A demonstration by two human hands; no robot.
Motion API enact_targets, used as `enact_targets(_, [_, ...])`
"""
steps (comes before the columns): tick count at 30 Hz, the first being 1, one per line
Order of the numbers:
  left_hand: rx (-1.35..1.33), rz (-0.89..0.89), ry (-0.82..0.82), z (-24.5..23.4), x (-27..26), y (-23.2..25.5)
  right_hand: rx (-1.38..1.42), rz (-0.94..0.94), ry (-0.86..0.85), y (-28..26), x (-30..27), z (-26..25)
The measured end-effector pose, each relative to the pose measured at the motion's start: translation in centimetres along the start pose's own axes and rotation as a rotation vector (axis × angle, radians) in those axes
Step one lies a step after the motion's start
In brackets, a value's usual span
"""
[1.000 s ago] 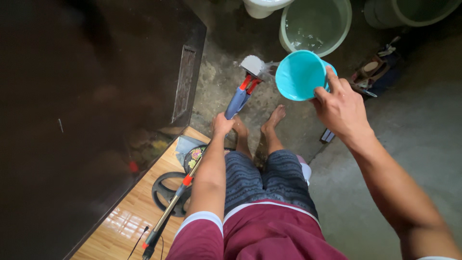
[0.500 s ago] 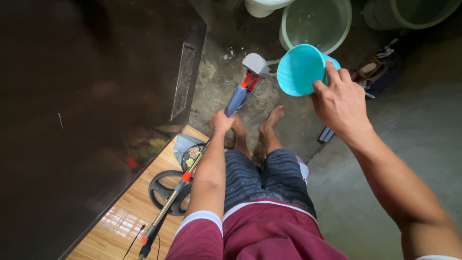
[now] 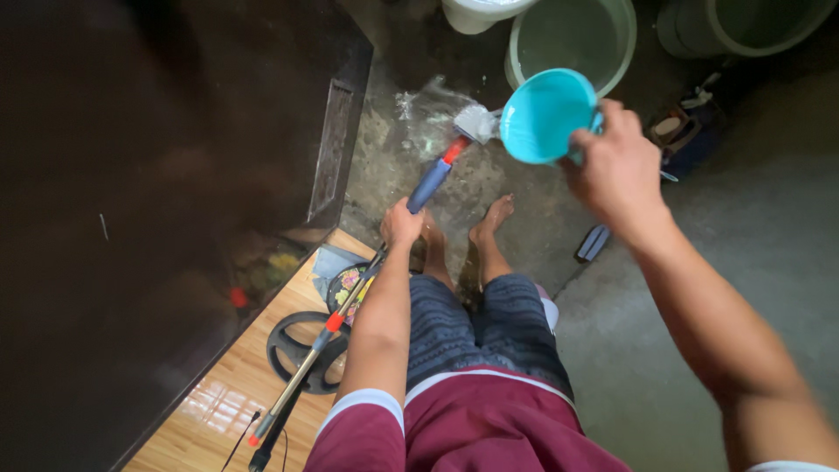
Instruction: The person wets a mop head by pouring water from a blue cup, then wipes the floor in a room while moving around a fan, a basket, and a bed.
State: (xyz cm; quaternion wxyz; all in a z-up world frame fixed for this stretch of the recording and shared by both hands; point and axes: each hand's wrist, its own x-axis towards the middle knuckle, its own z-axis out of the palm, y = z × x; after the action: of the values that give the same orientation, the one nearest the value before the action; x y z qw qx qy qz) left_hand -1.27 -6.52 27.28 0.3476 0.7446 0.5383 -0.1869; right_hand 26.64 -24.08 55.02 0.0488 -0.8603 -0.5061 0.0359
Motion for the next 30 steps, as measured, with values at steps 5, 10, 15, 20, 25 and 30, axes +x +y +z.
enact_targets(5, [-0.018, 0.097, -0.098, 2.8, 3.6, -1.4, 0.58, 0.585, 0.059, 6.8, 0.1, 13.7])
enact_targets(10, [-0.031, 0.156, -0.181, 3.1, 4.7, 1.3, 0.589, 0.764, 0.285, 10.5, 1.3, 27.8])
enact_targets(15, [-0.15, 0.015, -0.386, 1.1, 4.6, 5.2, 0.489, 0.76, 0.442, 15.6, 2.2, 33.7])
enact_targets(20, [-0.324, -0.055, -0.435, 1.9, 5.1, 6.2, 0.799, 0.78, 0.228, 15.3, 4.0, 32.0])
enact_targets(25, [-0.595, -0.272, -0.508, 5.1, 6.7, 5.7, 0.906, 0.459, 0.022, 2.7, -2.0, 31.9])
enact_targets(30, [-0.972, -0.417, -0.714, 7.8, 6.9, 4.1, 1.616, 0.686, -0.06, -9.3, -4.1, 34.3])
